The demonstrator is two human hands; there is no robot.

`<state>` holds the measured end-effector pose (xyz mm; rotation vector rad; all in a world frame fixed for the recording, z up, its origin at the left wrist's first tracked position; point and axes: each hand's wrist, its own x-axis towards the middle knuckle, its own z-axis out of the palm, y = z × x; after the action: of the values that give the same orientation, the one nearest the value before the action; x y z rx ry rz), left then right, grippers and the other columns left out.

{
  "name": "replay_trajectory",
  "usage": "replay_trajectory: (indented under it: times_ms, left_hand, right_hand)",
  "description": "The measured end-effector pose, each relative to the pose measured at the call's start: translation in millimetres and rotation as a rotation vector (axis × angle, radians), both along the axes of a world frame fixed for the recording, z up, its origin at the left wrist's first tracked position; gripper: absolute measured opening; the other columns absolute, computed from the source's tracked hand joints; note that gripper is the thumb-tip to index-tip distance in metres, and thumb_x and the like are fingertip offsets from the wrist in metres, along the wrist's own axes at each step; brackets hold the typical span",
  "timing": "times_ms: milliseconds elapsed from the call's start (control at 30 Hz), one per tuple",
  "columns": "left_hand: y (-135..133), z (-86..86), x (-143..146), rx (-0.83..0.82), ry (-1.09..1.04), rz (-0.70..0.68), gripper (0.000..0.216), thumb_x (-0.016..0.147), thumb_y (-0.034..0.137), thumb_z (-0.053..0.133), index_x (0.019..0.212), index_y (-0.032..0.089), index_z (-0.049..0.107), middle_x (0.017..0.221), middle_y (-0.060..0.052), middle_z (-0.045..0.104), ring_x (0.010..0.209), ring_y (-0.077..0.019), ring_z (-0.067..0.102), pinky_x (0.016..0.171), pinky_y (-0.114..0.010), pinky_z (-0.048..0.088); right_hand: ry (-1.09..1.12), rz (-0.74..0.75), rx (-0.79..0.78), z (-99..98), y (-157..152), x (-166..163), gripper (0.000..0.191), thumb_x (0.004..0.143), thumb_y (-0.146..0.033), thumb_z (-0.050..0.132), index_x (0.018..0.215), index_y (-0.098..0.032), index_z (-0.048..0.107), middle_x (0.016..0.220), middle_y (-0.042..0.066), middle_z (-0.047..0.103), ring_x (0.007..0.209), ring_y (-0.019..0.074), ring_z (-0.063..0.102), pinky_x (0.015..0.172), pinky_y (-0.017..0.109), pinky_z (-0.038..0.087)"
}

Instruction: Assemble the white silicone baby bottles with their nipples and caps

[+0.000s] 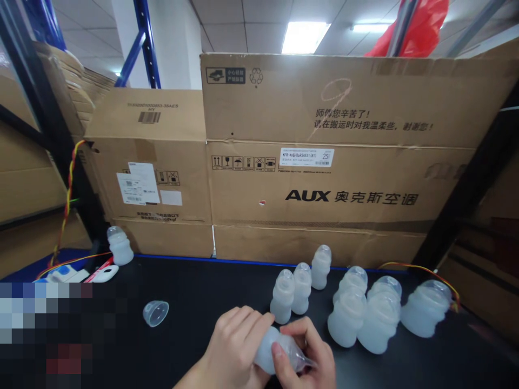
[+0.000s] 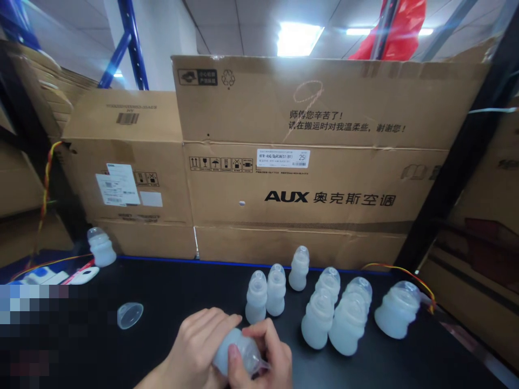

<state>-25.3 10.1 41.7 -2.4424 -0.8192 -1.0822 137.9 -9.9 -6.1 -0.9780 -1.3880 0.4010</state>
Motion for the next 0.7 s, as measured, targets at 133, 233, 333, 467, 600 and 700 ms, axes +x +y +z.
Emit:
replay_trajectory:
  times_ms: [133, 233, 333, 467, 600, 700]
  left_hand:
    - [10, 16.1, -22, -0.091, 0.121, -0.1, 0.049, 0.085, 0.054, 0.064, 0.11, 0.013, 0.071, 0.084, -0.012, 0.079, 0.071, -0.0284, 0.072, 0.064, -0.04, 0.052]
    - [25, 31.9, -50, -0.261, 0.183, 0.274, 0.035, 0.097, 0.045, 0.052, 0.105, 0.018, 0.074, 0.088, -0.011, 0.079, 0.08, -0.0271, 0.074, 0.075, -0.039, 0.053]
    - [40, 45.8, -79, -0.481, 0.214, 0.916, 0.045, 0.103, 0.044, 0.04, 0.124, 0.014, 0.067, 0.116, -0.018, 0.076, 0.113, -0.0361, 0.069, 0.096, -0.046, 0.05]
    - [54, 44.8, -115, -0.645, 0.199, 1.174, 0.054, 0.099, 0.038, 0.046, 0.129, -0.005, 0.06, 0.111, -0.032, 0.073, 0.108, -0.0493, 0.07, 0.084, -0.054, 0.052]
    - [64, 30.6, -135, -0.821, 0.165, 1.22, 0.053, 0.1, 0.042, 0.045, 0.125, 0.0, 0.065, 0.106, -0.03, 0.077, 0.104, -0.0469, 0.075, 0.085, -0.052, 0.053]
    - [69, 24.8, -136, -0.865, 0.114, 1.181, 0.051, 0.101, 0.042, 0.042, 0.126, 0.004, 0.065, 0.105, -0.027, 0.079, 0.103, -0.0447, 0.076, 0.084, -0.05, 0.052]
  right_hand:
    - [0.003, -0.065, -0.022, 9.6, 1, 9, 0.033, 0.087, -0.054, 0.073, 0.083, -0.021, 0.068, 0.057, -0.002, 0.062, 0.044, 0.0132, 0.05, 0.04, 0.023, 0.038]
    - [-0.034, -0.067, -0.028, 26.2, 3, 20, 0.028, 0.087, -0.049, 0.074, 0.086, -0.021, 0.073, 0.061, -0.001, 0.065, 0.045, 0.0135, 0.052, 0.042, 0.023, 0.04]
    - [-0.109, -0.029, 0.028, 44.2, 7, 29, 0.018, 0.089, -0.039, 0.071, 0.086, -0.021, 0.072, 0.066, 0.0, 0.067, 0.051, 0.0154, 0.057, 0.047, 0.025, 0.045]
    - [-0.22, -0.052, 0.119, 56.8, 11, 35, 0.007, 0.085, -0.027, 0.068, 0.086, -0.022, 0.072, 0.069, 0.001, 0.064, 0.056, 0.0168, 0.06, 0.052, 0.027, 0.047]
    - [-0.34, -0.07, 0.163, 52.5, 17, 35, 0.008, 0.08, -0.022, 0.066, 0.087, -0.023, 0.071, 0.068, -0.001, 0.061, 0.055, 0.016, 0.059, 0.054, 0.027, 0.048]
    - [-0.408, -0.08, 0.198, 42.7, 24, 34, 0.011, 0.077, -0.021, 0.065, 0.086, -0.023, 0.07, 0.071, 0.0, 0.063, 0.057, 0.0169, 0.063, 0.055, 0.026, 0.05]
